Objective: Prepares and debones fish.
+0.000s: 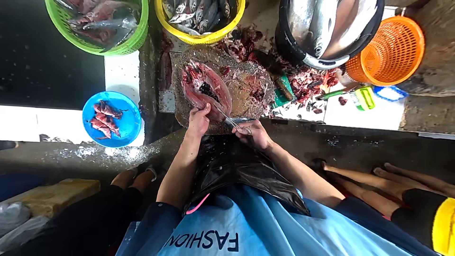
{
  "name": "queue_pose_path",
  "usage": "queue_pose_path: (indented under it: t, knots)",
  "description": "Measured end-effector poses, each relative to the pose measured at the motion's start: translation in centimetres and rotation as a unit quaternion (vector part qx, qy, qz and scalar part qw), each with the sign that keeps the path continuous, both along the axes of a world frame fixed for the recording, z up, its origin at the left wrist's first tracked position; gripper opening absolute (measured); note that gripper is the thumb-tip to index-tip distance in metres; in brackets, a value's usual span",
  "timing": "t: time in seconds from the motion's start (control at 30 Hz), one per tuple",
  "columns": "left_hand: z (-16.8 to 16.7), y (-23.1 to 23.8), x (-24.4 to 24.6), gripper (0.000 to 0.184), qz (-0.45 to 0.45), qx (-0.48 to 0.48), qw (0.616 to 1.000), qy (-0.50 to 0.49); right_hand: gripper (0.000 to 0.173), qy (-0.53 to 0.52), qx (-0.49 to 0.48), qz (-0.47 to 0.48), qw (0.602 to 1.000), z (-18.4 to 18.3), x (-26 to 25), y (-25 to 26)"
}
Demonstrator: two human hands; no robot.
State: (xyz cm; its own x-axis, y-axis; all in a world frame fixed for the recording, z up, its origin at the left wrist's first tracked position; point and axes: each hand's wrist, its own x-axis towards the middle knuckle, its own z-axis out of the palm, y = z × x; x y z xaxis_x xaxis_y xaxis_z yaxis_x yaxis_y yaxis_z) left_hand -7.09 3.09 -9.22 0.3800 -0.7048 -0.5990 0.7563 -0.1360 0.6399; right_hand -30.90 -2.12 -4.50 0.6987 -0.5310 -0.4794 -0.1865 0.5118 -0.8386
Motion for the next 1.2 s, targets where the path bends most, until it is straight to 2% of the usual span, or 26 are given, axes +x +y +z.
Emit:
queue_pose_path:
  t: [0.13, 0.2, 0.23, 0.27, 0.3, 0.33, 0.4, 0.43, 0.5, 0.53, 0.6, 0.63, 0.67, 0.73, 0.77, 0.8, 0.83, 0.9, 1.0, 1.07, 1.1, 1.17, 1.2]
  knots:
    - [-0.2, 0.1, -0.7, 0.028, 0.019, 0.020, 0.999, 0.037, 0.036, -0.021, 0.063, -0.018, 0.998, -1.2, 2.1, -0.1]
    - [-0.5, 0.3, -0.5, 0.027, 0.025, 0.022, 0.999, 0.043, 0.033, -0.033, 0.074, -0.004, 0.997, -1.1, 2.7, -0.4]
    - [-0.3, 0.5, -0.4, 0.027, 0.019, 0.037, 0.999, 0.029, 0.028, -0.026, 0.041, 0.018, 0.999, -0.9, 2.7, -0.5]
    - [0.1, 0.6, -0.2, 0.029, -0.003, 0.070, 0.998, -0.008, 0.022, 0.006, -0.039, 0.059, 0.997, -0.7, 2.6, -0.8]
    - [0.7, 0.7, -0.1, 0.032, -0.039, 0.121, 0.989, -0.070, 0.019, 0.071, -0.163, 0.134, 0.975, -0.4, 2.6, -1.1]
    - [1.4, 0.7, -0.1, 0.036, -0.090, 0.179, 0.967, -0.154, 0.022, 0.154, -0.276, 0.230, 0.920, 0.0, 2.7, -1.4]
    - [3.1, 0.4, -0.3, 0.041, -0.209, 0.293, 0.876, -0.320, 0.031, 0.260, -0.369, 0.383, 0.806, 1.0, 3.4, -1.6]
    - [4.4, 0.1, -0.5, 0.043, -0.258, 0.333, 0.829, -0.367, 0.032, 0.283, -0.397, 0.427, 0.762, 1.5, 3.8, -1.5]
    - [6.3, -1.4, -1.0, 0.040, -0.327, 0.372, 0.761, -0.418, 0.029, 0.306, -0.439, 0.466, 0.705, 2.5, 4.9, -1.5]
    - [6.7, -2.0, -1.5, 0.037, -0.349, 0.382, 0.739, -0.432, 0.026, 0.312, -0.457, 0.474, 0.684, 2.8, 5.2, -1.1]
    - [6.7, -2.9, -1.8, 0.033, -0.358, 0.388, 0.722, -0.447, 0.021, 0.315, -0.483, 0.474, 0.666, 3.3, 5.8, -0.8]
    - [6.4, -2.6, -1.7, 0.035, -0.340, 0.386, 0.739, -0.435, 0.021, 0.307, -0.487, 0.464, 0.673, 3.2, 5.6, -0.4]
    - [5.9, -1.9, -1.3, 0.040, -0.294, 0.374, 0.782, -0.404, 0.022, 0.294, -0.482, 0.443, 0.696, 2.8, 5.2, 0.0]
    - [3.5, -0.5, 0.0, 0.045, -0.107, 0.292, 0.917, -0.249, 0.026, 0.246, -0.406, 0.375, 0.796, 0.9, 4.0, -0.2]
    - [2.3, 0.1, 0.5, 0.044, -0.013, 0.231, 0.961, -0.149, 0.026, 0.196, -0.355, 0.326, 0.854, -0.6, 2.9, -0.1]
    - [1.5, 0.8, 0.9, 0.039, 0.045, 0.168, 0.983, -0.066, 0.026, 0.143, -0.324, 0.276, 0.893, -1.9, 2.0, 0.1]
    - [0.9, 1.2, 1.2, 0.035, 0.070, 0.115, 0.991, -0.004, 0.026, 0.105, -0.311, 0.237, 0.914, -2.8, 1.3, 0.3]
    - [0.5, 1.5, 1.0, 0.033, 0.078, 0.055, 0.993, 0.063, 0.030, 0.071, -0.337, 0.180, 0.921, -3.2, 0.4, 0.6]
    - [0.5, 1.2, 0.6, 0.034, 0.074, 0.024, 0.993, 0.088, 0.035, 0.077, -0.431, 0.104, 0.893, -2.7, -0.4, 0.3]
    - [0.5, 1.0, 0.7, 0.035, 0.061, 0.034, 0.996, 0.063, 0.039, 0.090, -0.468, 0.027, 0.879, -2.0, -1.3, -0.1]
    - [0.4, 0.8, 0.9, 0.037, 0.056, 0.051, 0.997, 0.026, 0.038, 0.106, -0.422, -0.003, 0.900, -1.5, -1.6, -0.4]
    - [0.2, 0.3, 1.2, 0.038, 0.052, 0.068, 0.995, -0.057, 0.026, 0.115, -0.212, -0.007, 0.970, -0.3, -1.9, -1.4]
    - [0.2, 0.4, 1.1, 0.039, 0.043, 0.075, 0.994, -0.064, 0.024, 0.088, -0.135, 0.012, 0.987, 0.3, -2.1, -1.3]
